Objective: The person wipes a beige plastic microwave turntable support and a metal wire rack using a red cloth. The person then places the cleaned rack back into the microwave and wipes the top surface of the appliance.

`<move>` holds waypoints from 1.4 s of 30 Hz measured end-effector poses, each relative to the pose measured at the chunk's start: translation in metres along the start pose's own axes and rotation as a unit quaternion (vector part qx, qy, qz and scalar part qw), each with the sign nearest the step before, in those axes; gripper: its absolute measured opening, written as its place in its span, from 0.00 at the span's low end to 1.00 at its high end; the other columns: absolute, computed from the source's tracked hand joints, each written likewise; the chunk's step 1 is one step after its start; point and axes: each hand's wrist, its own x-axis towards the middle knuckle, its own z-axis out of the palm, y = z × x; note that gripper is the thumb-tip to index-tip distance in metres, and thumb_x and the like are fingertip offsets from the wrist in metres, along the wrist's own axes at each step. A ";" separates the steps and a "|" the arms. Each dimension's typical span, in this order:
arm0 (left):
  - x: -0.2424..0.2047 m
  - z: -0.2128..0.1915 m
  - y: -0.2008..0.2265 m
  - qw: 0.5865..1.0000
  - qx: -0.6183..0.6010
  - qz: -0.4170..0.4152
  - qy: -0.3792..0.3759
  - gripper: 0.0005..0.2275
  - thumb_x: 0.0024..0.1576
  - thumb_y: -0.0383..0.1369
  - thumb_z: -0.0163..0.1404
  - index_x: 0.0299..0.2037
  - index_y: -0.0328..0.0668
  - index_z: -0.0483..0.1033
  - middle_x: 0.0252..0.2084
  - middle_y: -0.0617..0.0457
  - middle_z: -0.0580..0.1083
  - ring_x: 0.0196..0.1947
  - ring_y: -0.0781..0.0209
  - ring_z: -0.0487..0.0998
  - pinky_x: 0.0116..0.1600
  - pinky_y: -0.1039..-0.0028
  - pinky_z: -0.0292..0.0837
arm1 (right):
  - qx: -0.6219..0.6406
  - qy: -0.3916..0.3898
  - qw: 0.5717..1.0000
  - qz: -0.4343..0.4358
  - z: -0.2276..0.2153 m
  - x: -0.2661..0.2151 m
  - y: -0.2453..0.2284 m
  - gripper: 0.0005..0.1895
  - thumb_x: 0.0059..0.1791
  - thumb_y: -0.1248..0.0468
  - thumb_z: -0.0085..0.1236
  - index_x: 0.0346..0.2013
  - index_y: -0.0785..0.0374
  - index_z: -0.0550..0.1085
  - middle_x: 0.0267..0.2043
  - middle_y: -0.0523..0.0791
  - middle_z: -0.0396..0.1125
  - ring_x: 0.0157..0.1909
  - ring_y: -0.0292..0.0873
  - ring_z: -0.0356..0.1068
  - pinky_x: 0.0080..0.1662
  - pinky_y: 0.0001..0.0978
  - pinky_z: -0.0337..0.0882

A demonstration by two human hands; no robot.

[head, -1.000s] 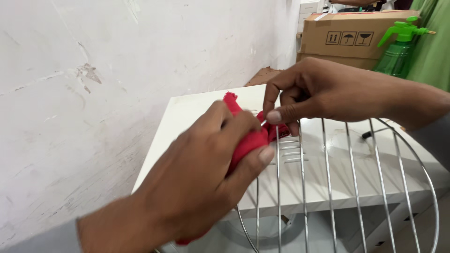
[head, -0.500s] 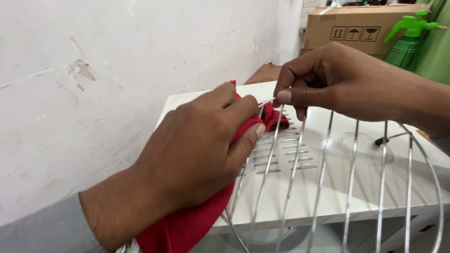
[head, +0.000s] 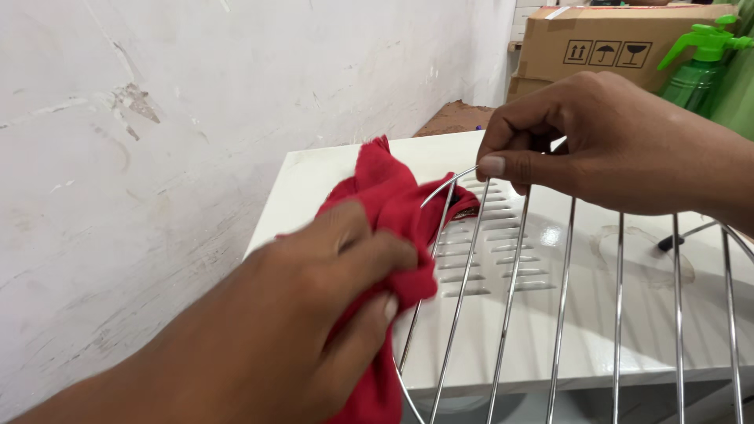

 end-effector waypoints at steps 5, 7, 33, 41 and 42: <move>0.053 0.010 -0.011 0.985 -0.012 0.069 0.160 0.11 0.57 0.28 0.51 0.50 0.39 0.77 0.43 0.44 0.75 0.42 0.47 0.80 0.47 0.62 0.74 | -0.110 -0.002 0.993 -0.030 0.002 -0.001 0.002 0.13 0.52 0.53 0.56 0.47 0.52 0.81 0.27 0.42 0.76 0.29 0.39 0.73 0.37 0.34 0.75; 0.073 0.011 -0.010 0.984 -0.026 0.059 0.168 0.11 0.57 0.28 0.51 0.49 0.39 0.76 0.41 0.45 0.75 0.39 0.50 0.81 0.46 0.64 0.75 | -0.143 0.013 0.987 -0.067 0.003 0.000 0.005 0.13 0.53 0.54 0.56 0.48 0.53 0.80 0.27 0.43 0.76 0.27 0.40 0.74 0.36 0.35 0.75; 0.102 0.020 0.006 0.984 -0.012 0.071 0.164 0.09 0.59 0.29 0.48 0.47 0.34 0.74 0.43 0.42 0.70 0.33 0.53 0.80 0.39 0.66 0.75 | -0.063 0.064 0.996 -0.015 -0.004 -0.003 0.005 0.12 0.57 0.61 0.45 0.41 0.62 0.76 0.24 0.45 0.69 0.24 0.43 0.68 0.31 0.39 0.70; 0.059 0.021 0.012 0.982 -0.005 0.163 0.096 0.08 0.53 0.30 0.54 0.39 0.34 0.76 0.39 0.44 0.73 0.34 0.45 0.79 0.36 0.58 0.74 | 0.021 0.084 0.995 -0.055 0.003 0.002 0.012 0.11 0.55 0.58 0.46 0.44 0.58 0.76 0.24 0.42 0.72 0.21 0.41 0.69 0.27 0.38 0.70; 0.051 0.021 0.015 0.987 -0.004 0.152 0.054 0.08 0.51 0.30 0.54 0.39 0.36 0.77 0.38 0.45 0.73 0.33 0.47 0.79 0.35 0.59 0.74 | 0.009 0.080 0.995 -0.053 0.002 0.002 0.012 0.11 0.55 0.57 0.48 0.43 0.58 0.76 0.24 0.42 0.72 0.22 0.40 0.69 0.27 0.38 0.70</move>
